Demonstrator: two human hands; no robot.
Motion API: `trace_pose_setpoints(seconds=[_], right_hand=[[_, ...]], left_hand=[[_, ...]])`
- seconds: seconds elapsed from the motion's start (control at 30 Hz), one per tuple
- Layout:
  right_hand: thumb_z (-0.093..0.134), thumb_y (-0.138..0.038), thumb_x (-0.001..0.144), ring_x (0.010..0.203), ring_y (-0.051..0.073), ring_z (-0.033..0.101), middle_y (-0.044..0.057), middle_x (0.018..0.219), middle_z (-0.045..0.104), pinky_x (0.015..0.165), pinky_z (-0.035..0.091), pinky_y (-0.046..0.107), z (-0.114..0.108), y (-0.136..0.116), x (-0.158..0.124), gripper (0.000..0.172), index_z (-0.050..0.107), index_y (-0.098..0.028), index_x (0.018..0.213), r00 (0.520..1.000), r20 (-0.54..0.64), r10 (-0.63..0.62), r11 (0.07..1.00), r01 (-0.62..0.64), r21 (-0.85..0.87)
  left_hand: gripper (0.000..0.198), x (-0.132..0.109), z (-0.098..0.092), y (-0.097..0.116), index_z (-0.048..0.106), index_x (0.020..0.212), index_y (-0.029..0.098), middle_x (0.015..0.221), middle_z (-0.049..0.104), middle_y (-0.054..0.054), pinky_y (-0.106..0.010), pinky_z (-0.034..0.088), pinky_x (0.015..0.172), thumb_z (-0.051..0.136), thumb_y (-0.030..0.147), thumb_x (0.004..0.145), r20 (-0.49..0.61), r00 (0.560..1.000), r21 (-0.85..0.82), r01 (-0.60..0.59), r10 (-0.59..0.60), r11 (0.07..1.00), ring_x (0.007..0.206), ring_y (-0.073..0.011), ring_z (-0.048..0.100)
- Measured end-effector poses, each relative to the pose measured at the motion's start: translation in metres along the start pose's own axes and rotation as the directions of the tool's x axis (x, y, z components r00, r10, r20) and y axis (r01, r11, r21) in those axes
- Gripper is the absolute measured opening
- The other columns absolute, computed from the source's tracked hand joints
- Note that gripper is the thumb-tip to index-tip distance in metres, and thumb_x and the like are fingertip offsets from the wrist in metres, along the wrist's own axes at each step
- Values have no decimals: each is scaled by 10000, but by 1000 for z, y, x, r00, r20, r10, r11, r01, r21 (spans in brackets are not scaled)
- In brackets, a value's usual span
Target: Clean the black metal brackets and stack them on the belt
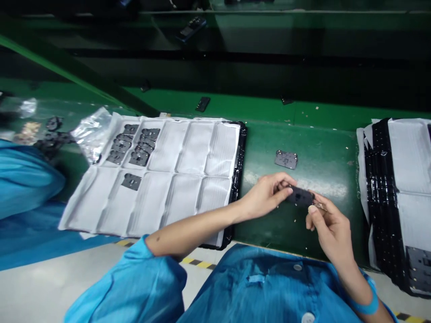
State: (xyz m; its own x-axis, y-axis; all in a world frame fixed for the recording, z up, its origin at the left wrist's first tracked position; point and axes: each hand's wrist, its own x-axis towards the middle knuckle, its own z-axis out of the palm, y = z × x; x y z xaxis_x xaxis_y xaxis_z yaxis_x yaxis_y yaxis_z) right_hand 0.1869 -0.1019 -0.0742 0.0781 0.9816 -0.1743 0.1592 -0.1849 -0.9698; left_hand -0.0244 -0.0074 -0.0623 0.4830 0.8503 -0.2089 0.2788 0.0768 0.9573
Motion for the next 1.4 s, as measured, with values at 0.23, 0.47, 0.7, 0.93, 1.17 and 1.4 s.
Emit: trace_pose_setpoints(seconds=[0.23, 0.47, 0.7, 0.93, 1.17, 1.4], right_hand=[[630, -342, 1047, 588, 115, 593, 46, 975, 757, 554, 516, 266, 1, 18, 4, 284, 725, -220, 1285, 998, -23, -58, 991, 55, -125], [631, -323, 1043, 586, 134, 599, 38, 883, 774, 583, 518, 276, 4, 22, 9, 238, 762, -202, 1200, 993, -11, -117, 971, 113, -210], [592, -221, 1051, 865, 195, 765, 73, 1003, 793, 758, 591, 289, 10, 18, 10, 208, 787, -210, 1120, 974, -36, -225, 951, 212, -225], [525, -77, 1001, 929, 199, 748, 81, 1011, 764, 861, 597, 320, 20, 7, 7, 311, 776, -206, 1130, 953, 23, -303, 930, 301, -210], [536, -69, 995, 905, 203, 742, 91, 1009, 759, 837, 606, 328, 18, 9, -7, 308, 786, -196, 1120, 969, 35, -246, 956, 249, -156], [562, -63, 977, 912, 205, 743, 83, 1023, 773, 838, 601, 327, 18, 12, -5, 310, 790, -212, 1126, 962, 49, -269, 951, 273, -147]], left_hand=[[144, 61, -37, -29, 734, 1049, 152, 967, 666, -36, -307, 556, 781, 653, 96, 943, -175, 972, 423, -68, 156, 903, 719, -124, 605], [204, 60, -40, -39, 713, 1184, 167, 1127, 666, -84, -376, 590, 887, 638, 141, 997, -136, 964, 654, -85, 227, 752, 851, -180, 667], [194, 74, -63, -40, 745, 1106, 174, 1028, 697, -80, -378, 592, 920, 582, 212, 1008, -126, 949, 705, -118, 288, 699, 931, -222, 702], [443, 221, -101, -8, 706, 1303, 97, 1297, 707, -181, -435, 513, 1092, 604, 386, 983, -180, 957, 828, 22, 228, 561, 1112, -296, 688], [616, 293, -78, 8, 642, 1421, 77, 1565, 579, -239, -529, 432, 1200, 671, 450, 932, -123, 988, 887, 65, 96, 458, 1436, -420, 511], [454, 270, -66, 17, 669, 1302, 12, 1305, 716, -290, -503, 489, 1115, 502, 332, 1026, -83, 993, 924, 45, 85, 379, 1224, -403, 677]])
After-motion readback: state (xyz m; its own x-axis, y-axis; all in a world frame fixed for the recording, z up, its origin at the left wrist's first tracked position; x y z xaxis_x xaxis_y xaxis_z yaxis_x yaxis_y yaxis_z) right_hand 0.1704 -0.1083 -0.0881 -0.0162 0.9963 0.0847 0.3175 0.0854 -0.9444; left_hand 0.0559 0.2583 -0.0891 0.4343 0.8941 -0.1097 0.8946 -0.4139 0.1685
